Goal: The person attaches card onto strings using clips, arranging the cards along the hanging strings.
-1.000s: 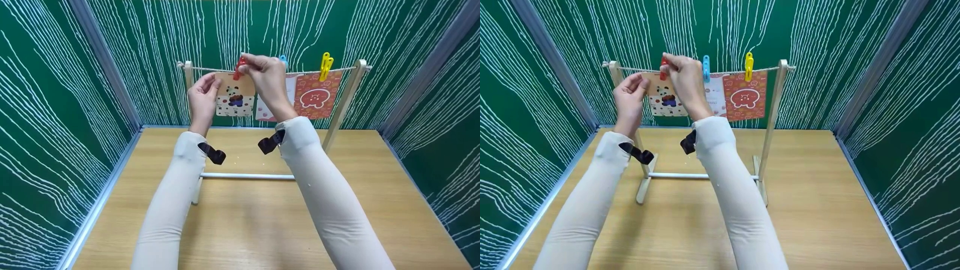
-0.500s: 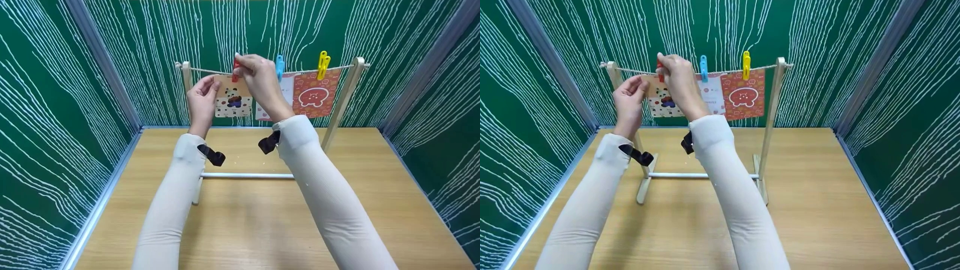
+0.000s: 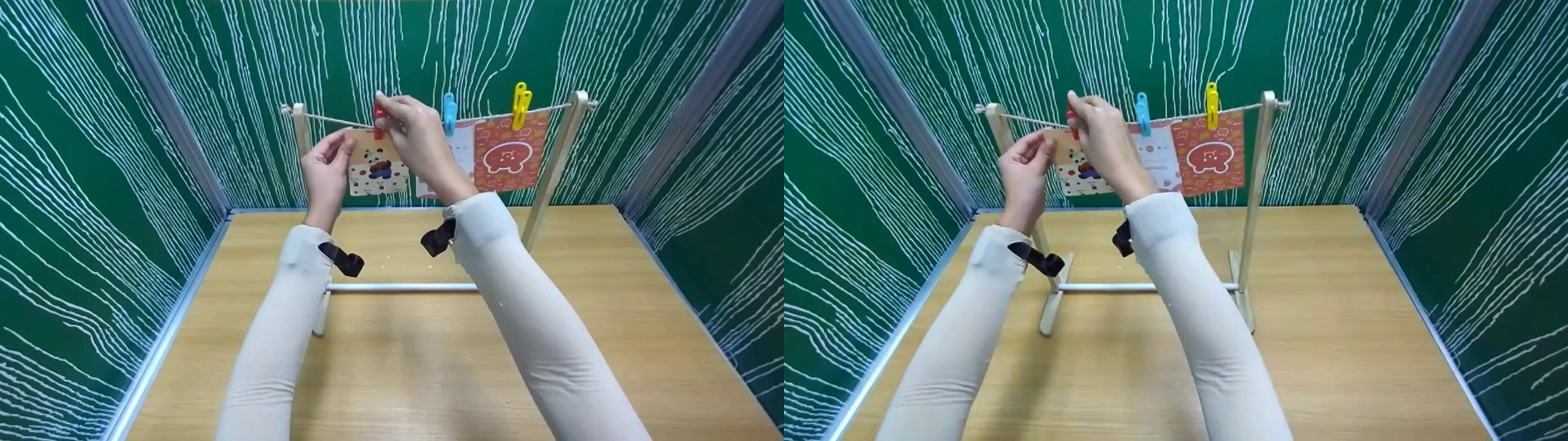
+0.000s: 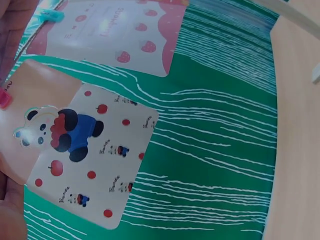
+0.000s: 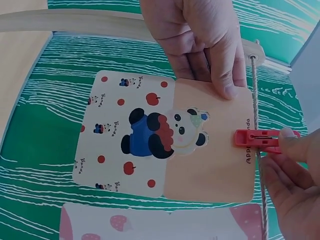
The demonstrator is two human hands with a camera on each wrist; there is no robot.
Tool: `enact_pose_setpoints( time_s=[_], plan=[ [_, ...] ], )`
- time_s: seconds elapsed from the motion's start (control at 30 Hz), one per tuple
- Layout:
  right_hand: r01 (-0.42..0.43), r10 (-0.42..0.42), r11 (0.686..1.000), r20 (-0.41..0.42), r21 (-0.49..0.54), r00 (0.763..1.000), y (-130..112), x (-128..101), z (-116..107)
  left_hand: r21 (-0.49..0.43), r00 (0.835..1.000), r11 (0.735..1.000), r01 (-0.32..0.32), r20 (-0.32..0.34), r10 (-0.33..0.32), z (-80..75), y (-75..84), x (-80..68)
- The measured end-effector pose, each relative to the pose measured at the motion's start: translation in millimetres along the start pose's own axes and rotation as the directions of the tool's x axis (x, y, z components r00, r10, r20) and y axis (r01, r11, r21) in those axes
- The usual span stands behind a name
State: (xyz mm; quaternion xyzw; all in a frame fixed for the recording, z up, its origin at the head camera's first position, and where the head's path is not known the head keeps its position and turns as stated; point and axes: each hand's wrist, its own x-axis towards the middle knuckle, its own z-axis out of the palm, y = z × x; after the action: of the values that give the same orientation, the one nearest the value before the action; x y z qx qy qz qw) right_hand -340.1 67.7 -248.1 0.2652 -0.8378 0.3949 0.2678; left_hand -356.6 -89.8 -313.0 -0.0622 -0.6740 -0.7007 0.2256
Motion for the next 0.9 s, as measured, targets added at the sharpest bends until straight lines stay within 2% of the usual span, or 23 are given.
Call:
enact_pose_setpoints(
  time_s=[0.33,0.57,0.9],
  plan=[
    [0.007,-0.004,0.995,-0.028,0.104,1.000,4,-4,-2,0.019,1.000,1.000,-0.024,0.016,0.023,-2.6,-1.5,-0.6],
    [0.004,0.011,0.979,-0.071,0.204,0.997,7,-7,-5,0.033,1.000,0.999,-0.021,0.014,0.021,-5.2,-4.4,-2.2],
    [-0.002,0.016,0.976,-0.063,0.220,0.998,17,-23,-12,0.047,0.997,0.996,-0.072,0.018,0.071,-8.6,-12.9,-7.7]
  ],
)
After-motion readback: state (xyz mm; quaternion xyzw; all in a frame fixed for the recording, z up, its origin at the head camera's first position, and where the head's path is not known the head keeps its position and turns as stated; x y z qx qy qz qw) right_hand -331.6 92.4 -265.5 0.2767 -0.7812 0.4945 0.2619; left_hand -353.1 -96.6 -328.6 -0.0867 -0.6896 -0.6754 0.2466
